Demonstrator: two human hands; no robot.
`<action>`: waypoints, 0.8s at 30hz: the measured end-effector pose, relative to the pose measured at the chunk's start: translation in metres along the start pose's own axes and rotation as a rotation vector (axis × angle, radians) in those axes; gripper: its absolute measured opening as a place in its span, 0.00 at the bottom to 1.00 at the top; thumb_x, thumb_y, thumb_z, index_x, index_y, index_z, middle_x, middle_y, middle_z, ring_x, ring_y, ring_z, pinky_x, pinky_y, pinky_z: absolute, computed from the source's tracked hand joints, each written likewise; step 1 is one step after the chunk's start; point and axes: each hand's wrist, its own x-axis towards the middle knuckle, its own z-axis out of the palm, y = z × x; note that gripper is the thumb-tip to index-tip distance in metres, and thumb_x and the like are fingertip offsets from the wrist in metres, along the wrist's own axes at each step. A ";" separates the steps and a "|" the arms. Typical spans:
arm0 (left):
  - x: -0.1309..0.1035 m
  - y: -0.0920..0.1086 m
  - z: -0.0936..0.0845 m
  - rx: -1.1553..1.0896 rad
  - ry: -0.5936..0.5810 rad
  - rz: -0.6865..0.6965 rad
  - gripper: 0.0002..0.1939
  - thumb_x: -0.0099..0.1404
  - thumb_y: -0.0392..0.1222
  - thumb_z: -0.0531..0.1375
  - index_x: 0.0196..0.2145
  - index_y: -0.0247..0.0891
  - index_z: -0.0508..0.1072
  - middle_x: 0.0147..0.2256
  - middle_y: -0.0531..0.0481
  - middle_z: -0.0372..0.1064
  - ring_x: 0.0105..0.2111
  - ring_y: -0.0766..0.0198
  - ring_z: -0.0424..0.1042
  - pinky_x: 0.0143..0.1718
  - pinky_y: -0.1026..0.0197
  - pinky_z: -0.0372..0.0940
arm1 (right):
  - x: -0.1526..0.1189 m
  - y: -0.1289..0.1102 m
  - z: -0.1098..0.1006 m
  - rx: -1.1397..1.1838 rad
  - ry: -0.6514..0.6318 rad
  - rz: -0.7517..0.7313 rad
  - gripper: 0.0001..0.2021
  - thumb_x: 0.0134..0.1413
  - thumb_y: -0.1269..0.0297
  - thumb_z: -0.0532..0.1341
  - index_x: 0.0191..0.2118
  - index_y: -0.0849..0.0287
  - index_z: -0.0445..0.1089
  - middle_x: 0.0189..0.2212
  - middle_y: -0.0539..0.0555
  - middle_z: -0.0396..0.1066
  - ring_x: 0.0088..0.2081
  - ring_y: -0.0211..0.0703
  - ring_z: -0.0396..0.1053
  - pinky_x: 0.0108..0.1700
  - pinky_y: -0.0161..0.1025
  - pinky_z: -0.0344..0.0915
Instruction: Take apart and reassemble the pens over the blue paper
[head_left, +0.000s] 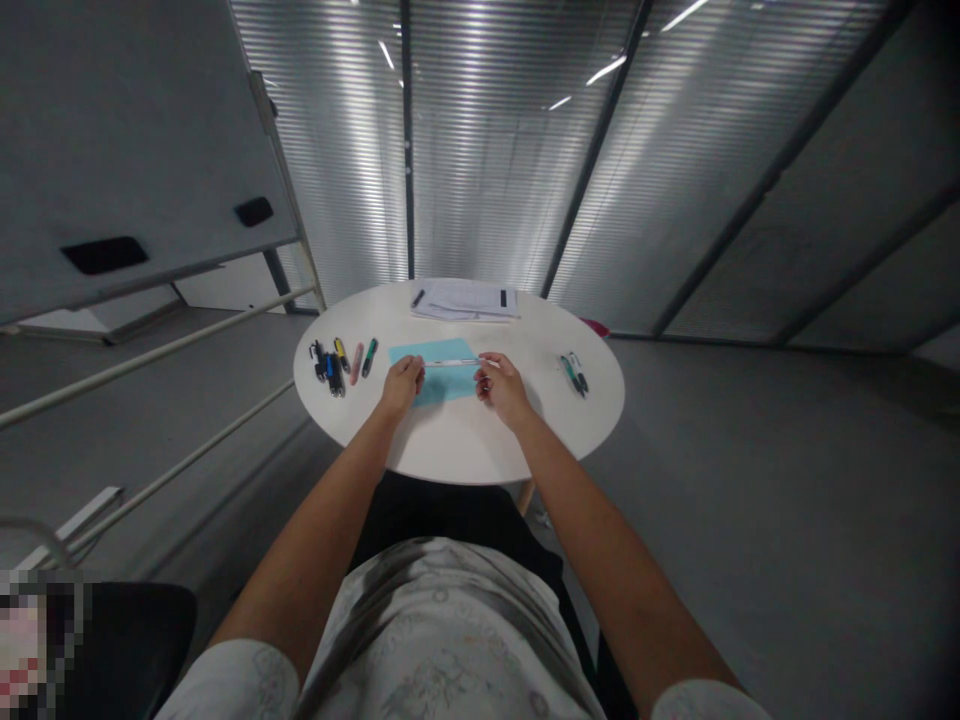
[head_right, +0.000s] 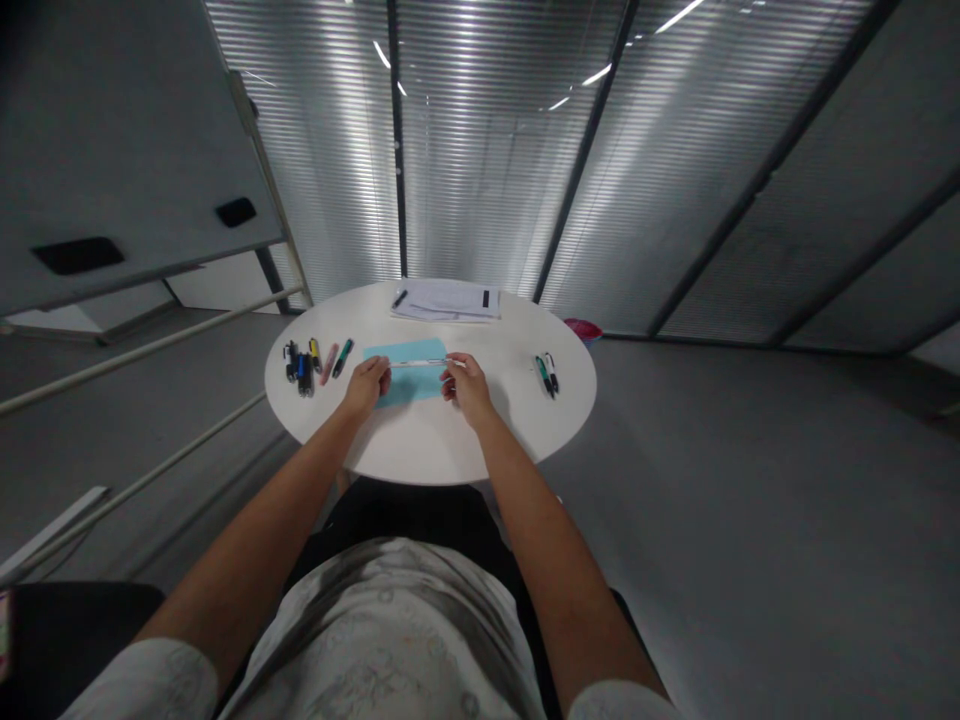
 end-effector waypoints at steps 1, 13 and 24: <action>0.000 -0.001 0.000 -0.019 -0.004 -0.003 0.17 0.63 0.50 0.54 0.22 0.39 0.62 0.14 0.57 0.55 0.15 0.70 0.54 0.19 0.65 0.49 | 0.000 0.000 0.000 0.006 0.000 0.011 0.16 0.48 0.52 0.63 0.39 0.53 0.64 0.21 0.42 0.66 0.16 0.31 0.61 0.16 0.29 0.54; 0.002 -0.009 0.001 -0.012 -0.023 0.000 0.17 0.64 0.51 0.53 0.22 0.40 0.60 0.16 0.55 0.54 0.16 0.68 0.55 0.19 0.63 0.50 | -0.004 -0.002 0.002 -0.034 -0.007 -0.028 0.16 0.49 0.50 0.64 0.36 0.56 0.64 0.19 0.42 0.65 0.15 0.29 0.59 0.17 0.28 0.53; 0.002 -0.009 0.000 0.101 0.022 -0.020 0.25 0.67 0.57 0.49 0.17 0.41 0.57 0.15 0.53 0.53 0.17 0.67 0.53 0.20 0.60 0.49 | -0.001 0.001 0.000 -0.041 -0.050 -0.084 0.17 0.48 0.52 0.65 0.38 0.54 0.61 0.23 0.44 0.68 0.18 0.31 0.62 0.17 0.28 0.54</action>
